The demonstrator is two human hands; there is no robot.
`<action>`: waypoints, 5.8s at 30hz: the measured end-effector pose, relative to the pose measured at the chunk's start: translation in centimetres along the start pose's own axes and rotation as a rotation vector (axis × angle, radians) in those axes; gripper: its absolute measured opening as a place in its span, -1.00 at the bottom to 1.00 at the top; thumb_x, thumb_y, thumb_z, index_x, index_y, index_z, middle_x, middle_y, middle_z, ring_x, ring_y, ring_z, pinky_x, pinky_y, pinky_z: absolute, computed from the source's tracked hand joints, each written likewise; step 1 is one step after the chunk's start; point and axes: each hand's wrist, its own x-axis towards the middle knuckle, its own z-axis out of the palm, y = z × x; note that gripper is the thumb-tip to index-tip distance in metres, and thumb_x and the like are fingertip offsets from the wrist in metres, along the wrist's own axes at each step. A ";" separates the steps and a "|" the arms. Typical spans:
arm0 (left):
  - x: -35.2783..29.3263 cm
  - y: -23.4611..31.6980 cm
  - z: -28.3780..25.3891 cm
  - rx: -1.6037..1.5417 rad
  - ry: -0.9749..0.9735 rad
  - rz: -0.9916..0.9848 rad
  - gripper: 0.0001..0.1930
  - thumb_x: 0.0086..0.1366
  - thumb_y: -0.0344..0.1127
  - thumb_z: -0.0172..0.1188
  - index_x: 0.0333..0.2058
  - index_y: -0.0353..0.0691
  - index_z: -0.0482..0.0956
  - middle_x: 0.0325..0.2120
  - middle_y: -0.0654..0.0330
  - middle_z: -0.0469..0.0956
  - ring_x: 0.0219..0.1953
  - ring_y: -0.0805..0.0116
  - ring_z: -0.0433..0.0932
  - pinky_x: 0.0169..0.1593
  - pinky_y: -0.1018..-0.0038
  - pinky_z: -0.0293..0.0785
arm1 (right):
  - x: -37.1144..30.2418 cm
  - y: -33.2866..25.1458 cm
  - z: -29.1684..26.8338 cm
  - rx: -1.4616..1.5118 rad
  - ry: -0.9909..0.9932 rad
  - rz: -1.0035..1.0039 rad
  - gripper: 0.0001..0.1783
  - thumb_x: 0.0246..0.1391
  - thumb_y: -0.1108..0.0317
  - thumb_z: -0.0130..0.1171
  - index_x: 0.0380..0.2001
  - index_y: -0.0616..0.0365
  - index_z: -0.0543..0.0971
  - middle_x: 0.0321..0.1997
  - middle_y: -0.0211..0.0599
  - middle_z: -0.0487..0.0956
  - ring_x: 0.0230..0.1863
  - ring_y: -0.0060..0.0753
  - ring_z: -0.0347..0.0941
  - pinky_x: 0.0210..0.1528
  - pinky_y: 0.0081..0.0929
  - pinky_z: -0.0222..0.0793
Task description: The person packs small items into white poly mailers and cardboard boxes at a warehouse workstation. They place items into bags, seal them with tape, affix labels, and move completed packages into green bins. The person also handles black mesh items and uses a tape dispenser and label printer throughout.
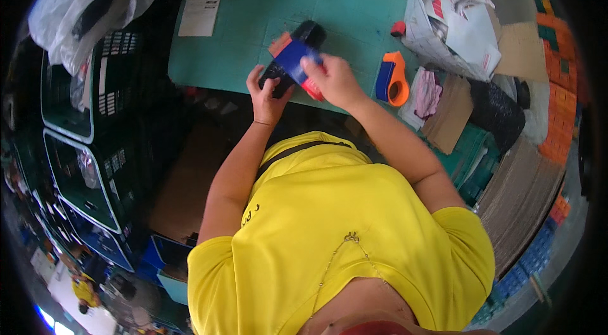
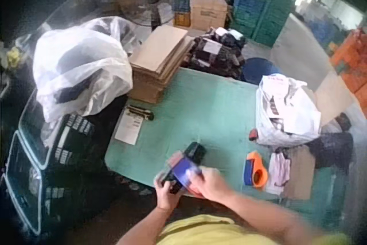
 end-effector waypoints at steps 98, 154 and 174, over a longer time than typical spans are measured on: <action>7.0 2.3 2.4 -0.380 -0.230 -0.087 -0.60 0.05 -0.39 0.33 -0.07 -0.17 0.63 -0.09 0.14 0.58 -0.01 0.15 0.36 0.18 0.32 0.25 | -6.8 -4.9 -9.6 0.307 -0.134 0.388 -0.54 0.30 0.01 0.03 -0.25 0.26 0.60 -0.39 -0.33 0.62 -0.42 -0.55 0.51 -0.33 -0.45 0.43; 4.7 3.8 -0.9 -0.567 -0.117 -0.262 -0.59 0.20 -0.35 0.17 0.06 -0.22 0.53 0.13 0.01 0.35 0.24 0.13 0.30 0.30 0.28 0.20 | -3.2 -1.9 -8.2 1.415 0.095 0.433 -0.48 0.30 -0.05 -0.19 -0.44 0.20 0.46 -0.67 -0.32 0.35 -0.58 -0.32 0.27 -0.09 -0.29 0.29; 2.1 2.7 0.7 -0.486 -0.256 -0.189 0.49 -0.36 -0.16 0.69 0.39 -0.26 -0.32 0.30 -0.13 0.08 0.35 -0.02 0.13 0.41 0.17 0.03 | 4.9 2.4 0.0 0.943 0.329 0.185 -0.57 0.33 0.00 0.03 -0.11 0.19 0.58 -0.15 -0.46 0.58 -0.12 -0.65 0.44 0.00 -0.59 0.32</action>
